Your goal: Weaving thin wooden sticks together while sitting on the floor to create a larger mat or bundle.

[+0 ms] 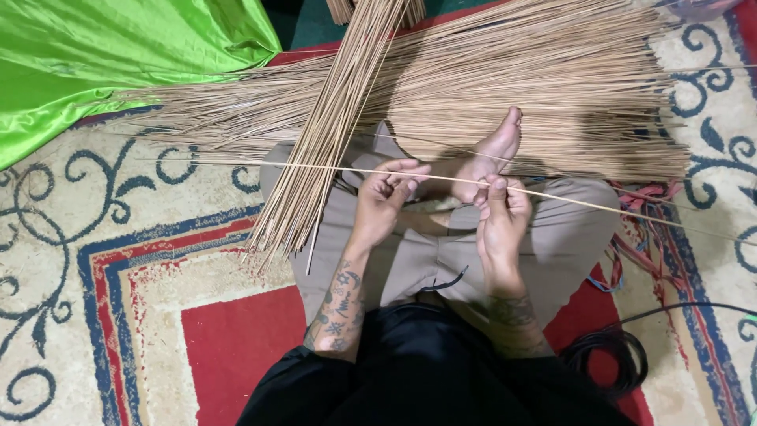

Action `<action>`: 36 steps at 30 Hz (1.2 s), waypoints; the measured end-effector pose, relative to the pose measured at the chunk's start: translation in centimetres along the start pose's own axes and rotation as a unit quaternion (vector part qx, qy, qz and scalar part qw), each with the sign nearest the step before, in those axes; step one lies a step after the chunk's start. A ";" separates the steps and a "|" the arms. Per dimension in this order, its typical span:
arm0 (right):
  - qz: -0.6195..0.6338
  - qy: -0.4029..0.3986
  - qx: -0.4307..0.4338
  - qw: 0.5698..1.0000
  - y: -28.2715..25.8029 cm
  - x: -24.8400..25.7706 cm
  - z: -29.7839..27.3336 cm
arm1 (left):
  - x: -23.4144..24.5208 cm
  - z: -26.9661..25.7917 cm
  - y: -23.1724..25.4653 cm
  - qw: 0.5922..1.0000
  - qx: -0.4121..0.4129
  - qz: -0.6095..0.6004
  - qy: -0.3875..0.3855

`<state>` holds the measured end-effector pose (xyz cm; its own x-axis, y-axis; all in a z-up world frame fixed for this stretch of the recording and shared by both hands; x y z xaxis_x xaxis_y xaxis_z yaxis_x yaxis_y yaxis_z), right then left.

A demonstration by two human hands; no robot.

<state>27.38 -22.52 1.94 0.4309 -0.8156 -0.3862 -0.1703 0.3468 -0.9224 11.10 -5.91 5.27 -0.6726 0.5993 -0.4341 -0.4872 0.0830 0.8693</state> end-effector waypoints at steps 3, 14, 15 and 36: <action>0.004 -0.009 -0.011 1.000 0.8 -0.7 -0.4 | -3.0 -0.7 -0.4 0.996 0.001 -0.019 -0.087; 0.021 0.032 -0.037 0.999 -2.1 0.2 0.2 | 6.1 0.8 -0.9 0.989 -0.040 -0.003 0.141; 0.022 0.034 -0.036 0.999 -2.0 0.4 0.1 | 6.7 0.7 -1.0 0.989 -0.040 -0.003 0.139; 0.025 0.120 -0.070 0.990 0.4 5.5 2.0 | 11.8 1.0 0.2 0.984 -0.016 0.017 0.175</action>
<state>31.43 -25.93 -0.52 0.1994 -0.8916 -0.4066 -0.3144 0.3348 -0.8883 3.64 1.99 0.51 -0.8369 0.2904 -0.4640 -0.4744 0.0383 0.8795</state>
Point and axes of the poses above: each hand's wrist, its own z-axis towards the middle knuckle, its own x-axis out of the back of the hand, y = z × x, the point moved 10 cm from there along z, towards the middle knuckle, and after that the axes turned 7 degrees about -x, right-handed, at the moved point
